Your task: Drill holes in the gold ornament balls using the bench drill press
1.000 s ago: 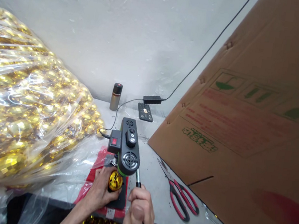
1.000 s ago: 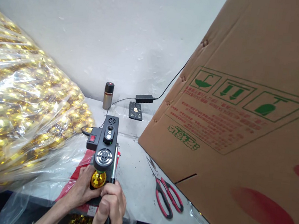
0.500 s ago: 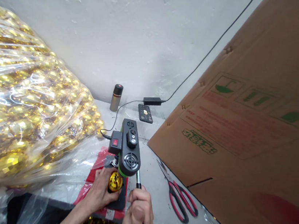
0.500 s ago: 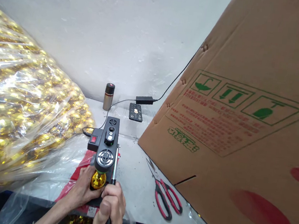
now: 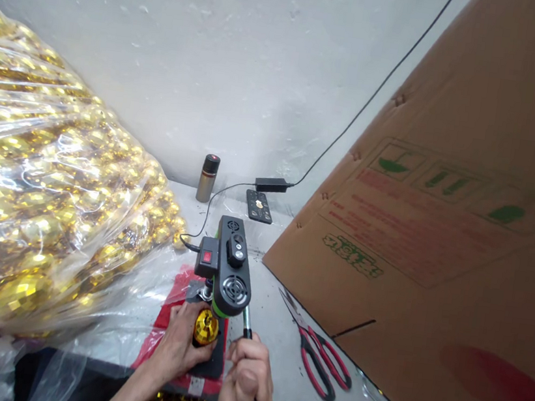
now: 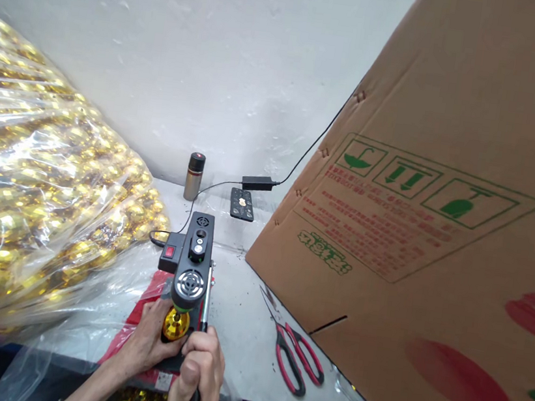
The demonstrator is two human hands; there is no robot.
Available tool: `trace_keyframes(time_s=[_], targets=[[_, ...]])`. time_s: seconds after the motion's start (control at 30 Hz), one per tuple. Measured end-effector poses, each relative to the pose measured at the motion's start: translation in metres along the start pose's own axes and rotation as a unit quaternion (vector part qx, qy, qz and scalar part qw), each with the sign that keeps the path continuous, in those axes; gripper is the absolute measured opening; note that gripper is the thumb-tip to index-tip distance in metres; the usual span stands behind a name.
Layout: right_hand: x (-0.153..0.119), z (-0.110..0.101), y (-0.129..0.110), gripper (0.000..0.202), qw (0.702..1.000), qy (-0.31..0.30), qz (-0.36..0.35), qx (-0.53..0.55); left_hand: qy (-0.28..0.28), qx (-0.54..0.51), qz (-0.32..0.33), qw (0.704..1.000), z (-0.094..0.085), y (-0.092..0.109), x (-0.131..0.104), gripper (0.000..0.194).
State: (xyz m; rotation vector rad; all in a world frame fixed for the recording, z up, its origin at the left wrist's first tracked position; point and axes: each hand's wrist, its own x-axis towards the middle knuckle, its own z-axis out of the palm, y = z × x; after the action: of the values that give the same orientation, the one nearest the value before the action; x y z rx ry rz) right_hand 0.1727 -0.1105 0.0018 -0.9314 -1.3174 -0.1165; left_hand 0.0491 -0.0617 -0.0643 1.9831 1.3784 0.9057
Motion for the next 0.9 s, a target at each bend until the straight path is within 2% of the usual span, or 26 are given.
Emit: trace_keyframes(time_s=[0.4, 0.53, 0.6, 0.67, 0.73, 0.8, 0.9], targets=[[-0.021, 0.007, 0.009, 0.040, 0.999, 0.017, -0.013, -0.026, 0.005, -0.016, -0.004, 1.000, 0.003, -0.001, -0.002, 0.048], [-0.022, 0.001, 0.016, 0.041, 0.998, -0.018, -0.049, -0.038, 0.007, -0.018, -0.001, 1.000, 0.006, -0.001, -0.001, 0.048], [-0.015, -0.003, 0.014, 0.039, 0.996, -0.039, -0.067, -0.046, 0.011, -0.019, -0.005, 1.000, 0.005, 0.000, 0.000, 0.049], [0.000, -0.006, 0.005, 0.039, 0.997, -0.028, -0.057, -0.046, 0.009, -0.022, -0.012, 1.000, 0.003, 0.002, 0.001, 0.050], [0.022, -0.006, -0.008, 0.039, 0.999, 0.007, -0.028, -0.025, 0.003, -0.026, -0.018, 0.999, 0.001, 0.004, 0.000, 0.052], [0.047, -0.005, -0.025, 0.037, 1.000, -0.014, 0.008, 0.009, -0.003, -0.031, -0.022, 0.999, -0.002, 0.002, -0.005, 0.055], [0.071, 0.000, -0.047, 0.036, 0.997, 0.005, 0.077, 0.011, -0.014, -0.036, -0.004, 0.999, -0.006, -0.011, -0.021, 0.061]])
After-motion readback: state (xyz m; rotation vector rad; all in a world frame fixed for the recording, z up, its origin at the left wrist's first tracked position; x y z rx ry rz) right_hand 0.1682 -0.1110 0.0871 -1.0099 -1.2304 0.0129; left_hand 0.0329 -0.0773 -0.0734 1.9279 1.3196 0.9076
